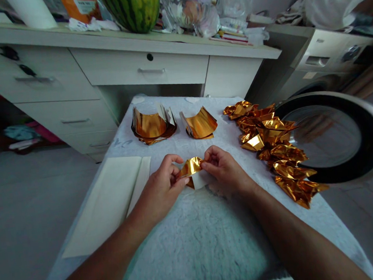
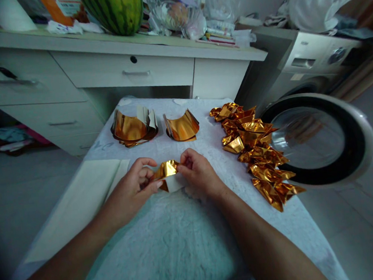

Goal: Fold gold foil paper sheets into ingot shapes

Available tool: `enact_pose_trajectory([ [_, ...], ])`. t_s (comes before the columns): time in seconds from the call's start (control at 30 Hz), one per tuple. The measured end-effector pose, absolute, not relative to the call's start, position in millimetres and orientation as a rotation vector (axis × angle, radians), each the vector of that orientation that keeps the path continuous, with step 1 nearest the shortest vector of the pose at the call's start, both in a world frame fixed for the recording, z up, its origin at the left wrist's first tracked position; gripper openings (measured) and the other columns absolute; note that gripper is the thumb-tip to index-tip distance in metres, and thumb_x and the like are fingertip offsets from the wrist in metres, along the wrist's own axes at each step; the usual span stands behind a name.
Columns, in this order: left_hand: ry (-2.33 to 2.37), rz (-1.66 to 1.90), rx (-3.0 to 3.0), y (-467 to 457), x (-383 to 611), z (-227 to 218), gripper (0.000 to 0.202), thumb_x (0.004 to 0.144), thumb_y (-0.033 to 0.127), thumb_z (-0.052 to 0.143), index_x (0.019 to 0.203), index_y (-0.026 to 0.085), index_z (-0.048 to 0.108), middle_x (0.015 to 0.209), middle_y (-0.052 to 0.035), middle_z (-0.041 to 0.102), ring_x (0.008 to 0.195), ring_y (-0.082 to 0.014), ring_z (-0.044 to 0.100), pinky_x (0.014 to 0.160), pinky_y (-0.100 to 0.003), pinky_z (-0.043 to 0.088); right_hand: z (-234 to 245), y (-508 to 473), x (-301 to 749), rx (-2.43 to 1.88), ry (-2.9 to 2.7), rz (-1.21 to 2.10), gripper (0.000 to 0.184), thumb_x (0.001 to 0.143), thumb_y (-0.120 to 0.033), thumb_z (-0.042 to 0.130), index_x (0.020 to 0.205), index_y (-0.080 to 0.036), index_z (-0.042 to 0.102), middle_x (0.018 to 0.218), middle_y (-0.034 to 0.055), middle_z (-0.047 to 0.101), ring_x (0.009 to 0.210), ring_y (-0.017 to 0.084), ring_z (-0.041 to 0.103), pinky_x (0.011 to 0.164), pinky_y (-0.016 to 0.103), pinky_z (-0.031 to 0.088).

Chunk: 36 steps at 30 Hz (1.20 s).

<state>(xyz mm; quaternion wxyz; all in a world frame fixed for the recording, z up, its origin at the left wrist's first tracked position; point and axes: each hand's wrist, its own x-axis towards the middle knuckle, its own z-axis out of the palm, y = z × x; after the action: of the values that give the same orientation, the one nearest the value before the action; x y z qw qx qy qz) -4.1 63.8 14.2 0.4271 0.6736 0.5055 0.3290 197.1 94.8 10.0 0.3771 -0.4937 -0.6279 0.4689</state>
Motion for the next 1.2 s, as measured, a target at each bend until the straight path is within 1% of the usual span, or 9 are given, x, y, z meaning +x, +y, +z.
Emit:
enact_pose_trajectory([
  [0.13,1.234,0.885,1.667,64,-6,20,0.006,0.088,0.027,0.055,0.092,0.023,0.055,0.078,0.0037,0.061,0.071,-0.0136,0.06,0.064,-0.027,0.045,17,93,196,-1.207,-1.548,1.301,0.011,0.074,-0.023,0.058,0.076,-0.021,0.047,0.068,-0.0054,0.047,0.059,0.01,0.044,0.054,0.022,0.035],
  [0.2,1.295,0.899,1.747,65,-7,22,0.008,0.088,0.026,0.054,0.088,0.022,0.06,0.079,0.0021,0.062,0.072,-0.0144,0.059,0.066,-0.028,0.046,20,91,197,-1.189,-1.56,1.335,0.006,0.073,-0.019,0.056,0.077,-0.02,0.051,0.068,-0.0048,0.049,0.06,0.01,0.045,0.054,0.022,0.035],
  [0.37,1.404,0.938,1.985,67,-8,22,0.016,0.09,0.019,0.05,0.093,0.021,0.066,0.094,-0.0014,0.065,0.085,-0.0166,0.062,0.077,-0.031,0.049,20,90,203,-1.163,-1.647,1.393,0.005,0.075,-0.017,0.056,0.08,-0.019,0.056,0.071,-0.0031,0.054,0.063,0.011,0.048,0.057,0.023,0.036],
  [0.57,1.466,0.888,2.209,70,-7,13,0.025,0.091,0.01,0.044,0.101,0.016,0.066,0.098,-0.0058,0.063,0.095,-0.0215,0.06,0.086,-0.038,0.049,19,87,202,-1.264,-1.868,1.323,0.001,0.081,-0.018,0.057,0.082,-0.019,0.057,0.066,-0.0047,0.052,0.057,0.009,0.046,0.052,0.022,0.033],
  [0.77,1.522,0.626,2.424,69,-3,5,0.03,0.09,0.006,0.047,0.11,0.015,0.067,0.102,-0.0093,0.062,0.097,-0.0256,0.056,0.089,-0.044,0.048,22,84,197,-1.376,-2.205,0.878,0.008,0.082,-0.01,0.057,0.08,-0.018,0.058,0.064,-0.0045,0.053,0.06,0.01,0.045,0.059,0.023,0.032],
  [0.87,1.559,0.564,2.476,69,-1,6,0.028,0.089,0.009,0.052,0.112,0.015,0.067,0.112,-0.0112,0.061,0.101,-0.0281,0.054,0.09,-0.046,0.048,21,84,196,-1.352,-2.325,0.679,0.013,0.08,-0.005,0.055,0.08,-0.017,0.06,0.068,-0.0022,0.056,0.067,0.012,0.047,0.065,0.025,0.033],
  [0.93,1.56,0.565,2.495,69,-1,6,0.027,0.089,0.009,0.053,0.111,0.015,0.067,0.115,-0.0114,0.061,0.102,-0.0285,0.054,0.091,-0.046,0.048,20,84,196,-1.338,-2.363,0.644,0.014,0.078,-0.004,0.056,0.08,-0.017,0.061,0.072,-0.0007,0.058,0.071,0.013,0.049,0.069,0.026,0.035],
  [1.07,1.421,0.565,2.517,70,-1,5,0.026,0.091,0.007,0.05,0.11,0.015,0.066,0.106,-0.0088,0.066,0.1,-0.025,0.057,0.09,-0.041,0.049,18,86,197,-1.296,-2.377,0.635,0.014,0.079,-0.003,0.058,0.08,-0.016,0.063,0.079,0.002,0.059,0.077,0.015,0.051,0.074,0.027,0.038],
  [1.2,1.29,0.593,2.55,70,-1,2,0.028,0.092,0.005,0.048,0.111,0.016,0.065,0.107,-0.007,0.068,0.101,-0.0231,0.059,0.091,-0.038,0.05,18,85,199,-1.199,-2.394,0.698,0.019,0.079,0.001,0.055,0.08,-0.016,0.064,0.084,0.0027,0.06,0.082,0.015,0.053,0.078,0.027,0.039],
])
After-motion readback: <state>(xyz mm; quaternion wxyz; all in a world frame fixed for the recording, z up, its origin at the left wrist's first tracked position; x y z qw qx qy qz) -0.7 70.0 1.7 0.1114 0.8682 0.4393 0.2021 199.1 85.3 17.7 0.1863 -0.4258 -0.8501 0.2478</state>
